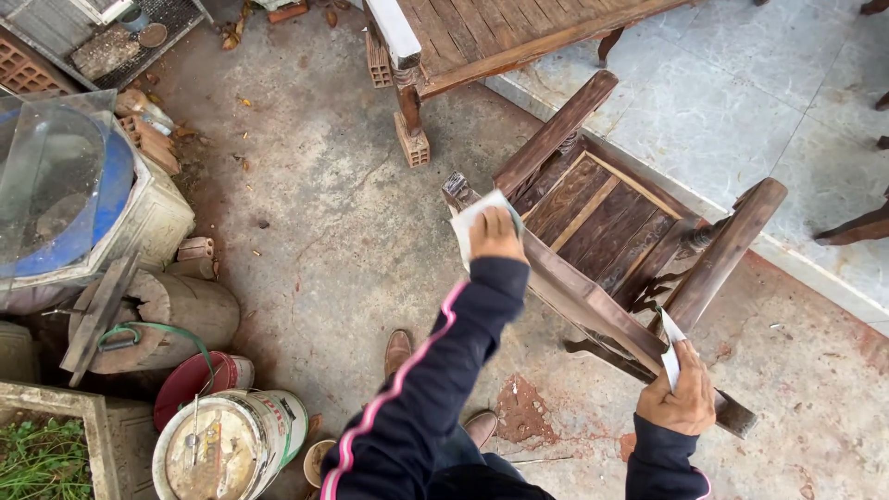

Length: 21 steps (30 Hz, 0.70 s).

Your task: The recorder is sanding a wooden chair using sandpaper.

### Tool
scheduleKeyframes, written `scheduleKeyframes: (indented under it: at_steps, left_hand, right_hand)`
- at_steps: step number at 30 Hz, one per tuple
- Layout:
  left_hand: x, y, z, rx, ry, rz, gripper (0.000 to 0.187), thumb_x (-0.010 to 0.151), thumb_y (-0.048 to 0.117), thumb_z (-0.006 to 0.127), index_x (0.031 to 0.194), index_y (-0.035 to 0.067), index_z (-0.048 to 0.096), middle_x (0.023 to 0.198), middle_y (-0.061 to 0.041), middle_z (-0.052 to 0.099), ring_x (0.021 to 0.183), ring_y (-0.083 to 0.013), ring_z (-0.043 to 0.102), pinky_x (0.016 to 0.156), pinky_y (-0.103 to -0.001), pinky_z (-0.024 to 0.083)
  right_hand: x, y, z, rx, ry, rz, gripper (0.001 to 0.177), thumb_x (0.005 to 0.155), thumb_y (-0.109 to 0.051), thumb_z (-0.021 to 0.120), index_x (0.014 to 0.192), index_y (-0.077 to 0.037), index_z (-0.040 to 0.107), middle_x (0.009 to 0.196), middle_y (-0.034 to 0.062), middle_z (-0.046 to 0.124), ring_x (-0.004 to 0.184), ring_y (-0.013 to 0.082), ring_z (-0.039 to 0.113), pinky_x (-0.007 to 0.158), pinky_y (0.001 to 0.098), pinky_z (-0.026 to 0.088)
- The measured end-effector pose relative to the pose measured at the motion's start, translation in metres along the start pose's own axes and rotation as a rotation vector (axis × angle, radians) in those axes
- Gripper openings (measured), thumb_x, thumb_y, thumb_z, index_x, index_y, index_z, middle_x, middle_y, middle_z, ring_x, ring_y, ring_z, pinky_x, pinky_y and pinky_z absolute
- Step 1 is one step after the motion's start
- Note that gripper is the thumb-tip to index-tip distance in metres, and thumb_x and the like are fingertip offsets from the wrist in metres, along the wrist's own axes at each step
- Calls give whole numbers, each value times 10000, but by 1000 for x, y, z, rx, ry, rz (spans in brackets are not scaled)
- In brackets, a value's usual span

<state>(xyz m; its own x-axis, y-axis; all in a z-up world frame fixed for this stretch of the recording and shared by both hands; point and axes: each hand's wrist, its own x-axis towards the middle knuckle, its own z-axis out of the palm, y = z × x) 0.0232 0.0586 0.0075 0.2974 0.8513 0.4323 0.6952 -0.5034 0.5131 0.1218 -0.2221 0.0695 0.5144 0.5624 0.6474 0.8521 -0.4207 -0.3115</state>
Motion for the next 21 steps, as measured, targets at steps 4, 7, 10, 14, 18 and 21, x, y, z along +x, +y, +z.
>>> scheduleKeyframes:
  at_steps: [4, 7, 10, 14, 18, 21]
  left_hand:
    - [-68, 37, 26, 75, 105, 147, 494, 830, 193, 600, 1268, -36, 589, 1324, -217, 563, 1253, -396, 529, 1073, -475, 416]
    - [-51, 30, 14, 42, 48, 298, 452, 879, 165, 603, 1280, -42, 580, 1383, -235, 554, 1320, -417, 511, 1124, -518, 414]
    - [-16, -5, 42, -204, 25, 71, 468, 958, 222, 598, 1341, -48, 592, 1416, -291, 538, 1327, -432, 497, 1157, -529, 408]
    - [-42, 21, 35, 13, -110, 58, 464, 955, 221, 577, 1346, -28, 584, 1437, -272, 537, 1381, -454, 479, 1209, -550, 355]
    - [-121, 72, -13, -234, -52, 315, 598, 836, 125, 590, 1399, -72, 552, 1516, -291, 460, 1435, -506, 384, 1219, -589, 256]
    - [-106, 20, 2, -99, 28, 434, 542, 878, 94, 604, 1418, 65, 572, 1569, -157, 497, 1491, -384, 454, 1275, -578, 265]
  right_hand:
    - [0, -4, -1, 15, -2, 25, 234, 1051, 46, 588, 1268, 55, 673, 1290, 228, 706, 1217, 376, 696, 1044, 427, 552]
    - [8, -5, -3, 9, -12, 17, 245, 1043, 47, 601, 1276, 54, 677, 1293, 230, 705, 1228, 383, 691, 1058, 433, 543]
    - [4, -2, -5, 20, -21, 35, 276, 1022, 67, 578, 1278, 49, 681, 1292, 226, 708, 1227, 376, 697, 1070, 424, 549]
    - [4, -2, -2, 38, 2, 26, 273, 997, 63, 592, 1255, 52, 683, 1271, 230, 704, 1220, 378, 697, 1070, 432, 555]
    - [4, -1, -2, 36, 3, 5, 264, 1003, 62, 603, 1255, 55, 680, 1269, 226, 710, 1223, 379, 701, 1067, 440, 556]
    - [5, 6, -5, 11, -28, -19, 269, 997, 59, 603, 1252, 56, 686, 1256, 229, 711, 1211, 386, 698, 1051, 439, 556]
